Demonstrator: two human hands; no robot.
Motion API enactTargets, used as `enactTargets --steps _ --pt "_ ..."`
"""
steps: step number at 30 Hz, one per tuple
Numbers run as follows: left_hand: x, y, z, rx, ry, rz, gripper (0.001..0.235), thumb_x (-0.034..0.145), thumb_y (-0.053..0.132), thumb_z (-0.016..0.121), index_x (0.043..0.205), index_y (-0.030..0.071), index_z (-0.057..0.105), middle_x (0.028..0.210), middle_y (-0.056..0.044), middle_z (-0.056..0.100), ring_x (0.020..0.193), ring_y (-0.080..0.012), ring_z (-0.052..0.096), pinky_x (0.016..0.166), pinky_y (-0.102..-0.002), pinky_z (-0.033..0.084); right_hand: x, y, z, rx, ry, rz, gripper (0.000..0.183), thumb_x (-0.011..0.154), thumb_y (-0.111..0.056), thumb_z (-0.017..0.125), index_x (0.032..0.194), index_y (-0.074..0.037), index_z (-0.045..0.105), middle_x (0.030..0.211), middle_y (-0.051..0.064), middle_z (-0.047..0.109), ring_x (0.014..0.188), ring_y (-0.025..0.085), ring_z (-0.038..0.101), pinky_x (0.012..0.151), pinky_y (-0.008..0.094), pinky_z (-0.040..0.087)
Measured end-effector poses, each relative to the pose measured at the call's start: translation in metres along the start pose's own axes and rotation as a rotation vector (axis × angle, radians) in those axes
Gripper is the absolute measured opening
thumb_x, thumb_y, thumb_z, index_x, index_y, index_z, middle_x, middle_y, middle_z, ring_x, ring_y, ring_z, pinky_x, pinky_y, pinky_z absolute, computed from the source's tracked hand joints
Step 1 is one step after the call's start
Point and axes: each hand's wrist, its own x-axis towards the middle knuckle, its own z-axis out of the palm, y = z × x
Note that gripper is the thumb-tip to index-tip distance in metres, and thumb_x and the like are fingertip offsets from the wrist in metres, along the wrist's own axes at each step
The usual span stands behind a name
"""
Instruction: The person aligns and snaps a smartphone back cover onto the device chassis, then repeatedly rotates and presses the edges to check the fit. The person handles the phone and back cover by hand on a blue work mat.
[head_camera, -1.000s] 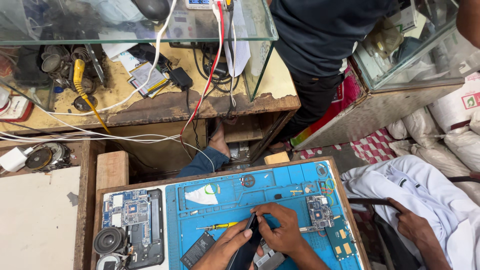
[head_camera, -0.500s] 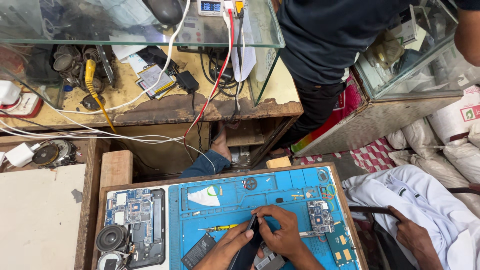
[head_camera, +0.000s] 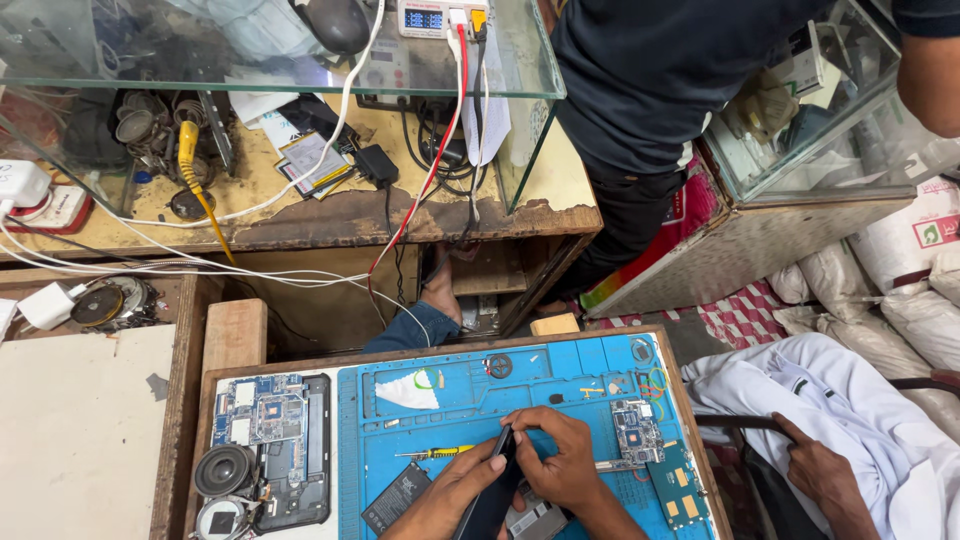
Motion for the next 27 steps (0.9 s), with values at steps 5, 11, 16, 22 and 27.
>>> enactTargets --steps 5,11,16,22,27 --pt "0.0 0.0 0.0 -0.008 0.005 0.0 0.076 0.095 0.052 0.057 0.157 0.011 0.044 0.091 -0.016 0.067 0.064 -0.0175 0.067 0.057 -0.029 0.057 0.0 0.001 -0.001 0.0 -0.006 -0.015 0.009 0.084 0.001 0.067 0.093 0.0 0.066 0.091 0.015 0.079 0.089 0.025 0.082 0.076 0.033 0.064" --pt "0.002 0.0 -0.002 -0.018 0.002 -0.004 0.076 0.095 0.052 0.057 0.157 0.01 0.044 0.091 -0.017 0.068 0.063 -0.0178 0.067 0.056 -0.029 0.056 0.001 0.003 -0.001 0.008 0.0 -0.004 0.009 0.084 0.001 0.068 0.092 0.0 0.067 0.09 0.015 0.079 0.088 0.025 0.082 0.075 0.032 0.064" --pt "0.004 -0.011 -0.008 0.061 -0.002 0.033 0.076 0.093 0.053 0.054 0.156 0.014 0.041 0.09 -0.016 0.067 0.06 -0.0193 0.066 0.054 -0.029 0.054 -0.001 0.001 -0.001 0.014 0.001 -0.02 0.01 0.083 0.002 0.066 0.093 0.001 0.067 0.09 0.015 0.079 0.088 0.025 0.082 0.075 0.033 0.064" --pt "0.008 -0.011 -0.007 -0.036 0.008 0.046 0.073 0.101 0.049 0.057 0.159 0.006 0.045 0.096 -0.018 0.072 0.07 -0.0158 0.072 0.062 -0.028 0.06 0.004 -0.002 -0.002 0.03 -0.008 0.009 0.009 0.084 0.003 0.069 0.092 0.0 0.067 0.09 0.015 0.079 0.089 0.025 0.081 0.078 0.034 0.064" --pt "0.008 -0.014 -0.009 0.051 -0.072 0.111 0.069 0.097 0.05 0.054 0.151 0.007 0.046 0.088 -0.013 0.07 0.057 -0.0162 0.068 0.052 -0.026 0.055 -0.006 0.011 -0.004 0.107 -0.015 0.032 0.008 0.086 0.002 0.068 0.094 0.0 0.065 0.094 0.015 0.079 0.092 0.023 0.08 0.081 0.032 0.063"
